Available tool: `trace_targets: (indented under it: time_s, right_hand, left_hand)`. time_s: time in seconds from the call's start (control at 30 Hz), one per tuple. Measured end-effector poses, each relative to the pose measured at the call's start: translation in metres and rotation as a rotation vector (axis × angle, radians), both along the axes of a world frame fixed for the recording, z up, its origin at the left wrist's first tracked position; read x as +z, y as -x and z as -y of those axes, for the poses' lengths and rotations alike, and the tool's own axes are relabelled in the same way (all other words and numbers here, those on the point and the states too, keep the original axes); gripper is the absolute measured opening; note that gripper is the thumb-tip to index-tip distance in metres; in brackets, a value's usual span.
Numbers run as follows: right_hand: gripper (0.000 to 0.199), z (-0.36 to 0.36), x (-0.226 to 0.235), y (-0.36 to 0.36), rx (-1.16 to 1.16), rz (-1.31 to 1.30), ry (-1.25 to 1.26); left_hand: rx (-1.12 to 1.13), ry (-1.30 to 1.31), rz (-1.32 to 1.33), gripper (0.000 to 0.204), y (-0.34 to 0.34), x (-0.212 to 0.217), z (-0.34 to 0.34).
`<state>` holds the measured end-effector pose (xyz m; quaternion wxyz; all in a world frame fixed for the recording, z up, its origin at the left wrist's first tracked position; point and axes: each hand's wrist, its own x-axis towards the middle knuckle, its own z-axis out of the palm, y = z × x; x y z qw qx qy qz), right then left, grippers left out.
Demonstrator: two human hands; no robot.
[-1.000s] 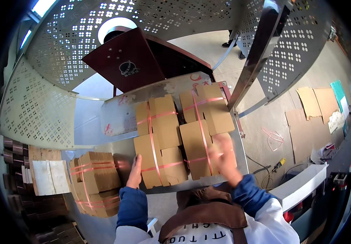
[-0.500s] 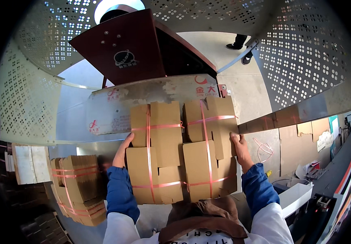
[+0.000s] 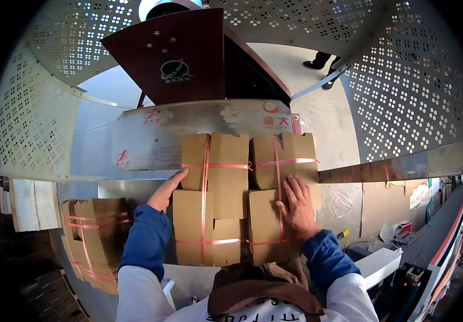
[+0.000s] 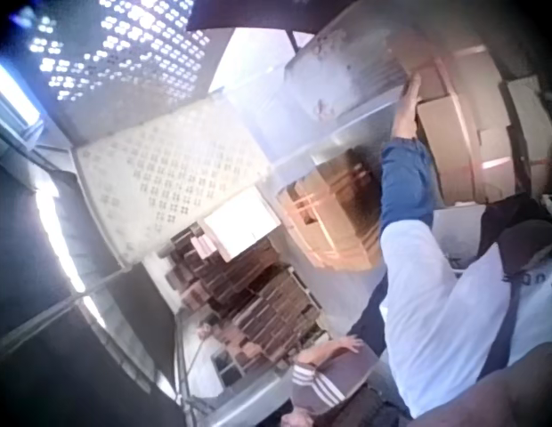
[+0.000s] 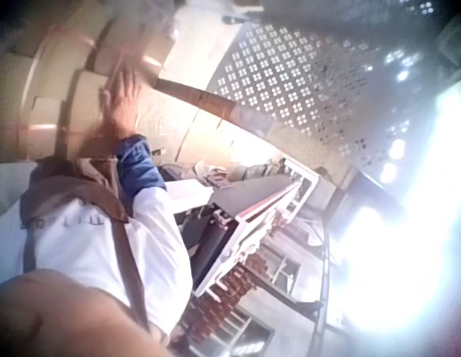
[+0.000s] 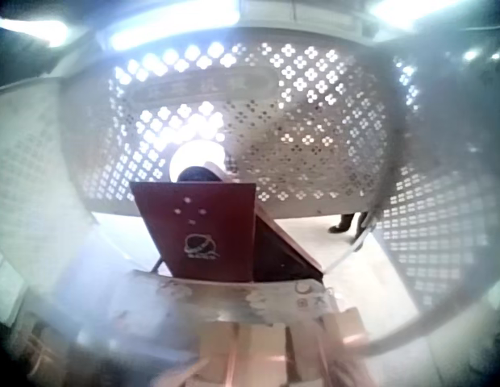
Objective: The person stacks flat cardboard pieces, places them into a strapping machine, and secures them with pink plastic straps. They then remove the bundles and place them on a table, repeating the process with another stack of cardboard.
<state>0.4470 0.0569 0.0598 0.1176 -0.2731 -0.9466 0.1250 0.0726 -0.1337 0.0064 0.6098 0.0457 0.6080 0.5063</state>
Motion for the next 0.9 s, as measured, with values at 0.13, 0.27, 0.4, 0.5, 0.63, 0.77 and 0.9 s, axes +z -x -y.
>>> trace_targets:
  time_s: [0.13,0.27,0.4,0.5,0.63,0.77,0.9]
  right_hand:
    - [0.061,-0.002,-0.007,0.006,0.012,-0.025,0.094]
    - [0.060,-0.002,-0.014,0.007,0.012,-0.084,0.099]
    - [0.060,-0.002,-0.016,0.008,0.027,-0.089,0.120]
    - [0.060,-0.007,-0.023,0.008,0.037,-0.103,0.129]
    - [0.060,-0.010,-0.030,0.007,0.047,-0.115,0.134]
    - [0.060,-0.012,-0.029,0.006,0.051,-0.098,0.137]
    - [0.060,-0.012,-0.032,0.007,0.066,-0.123,0.129]
  left_hand:
    - [0.050,0.037,0.033,0.074,-0.013,0.018,-0.001]
    - [0.100,0.136,-0.027,0.061,-0.023,0.043,-0.007]
    - [0.096,0.101,0.005,0.063,-0.015,0.018,-0.001]
    - [0.100,0.132,-0.023,0.066,-0.015,0.017,-0.003]
    - [0.103,0.092,-0.005,0.069,-0.018,0.025,-0.005]
    - [0.146,0.132,-0.035,0.068,-0.023,0.033,-0.009]
    - [0.140,0.063,-0.023,0.068,-0.013,-0.013,0.003]
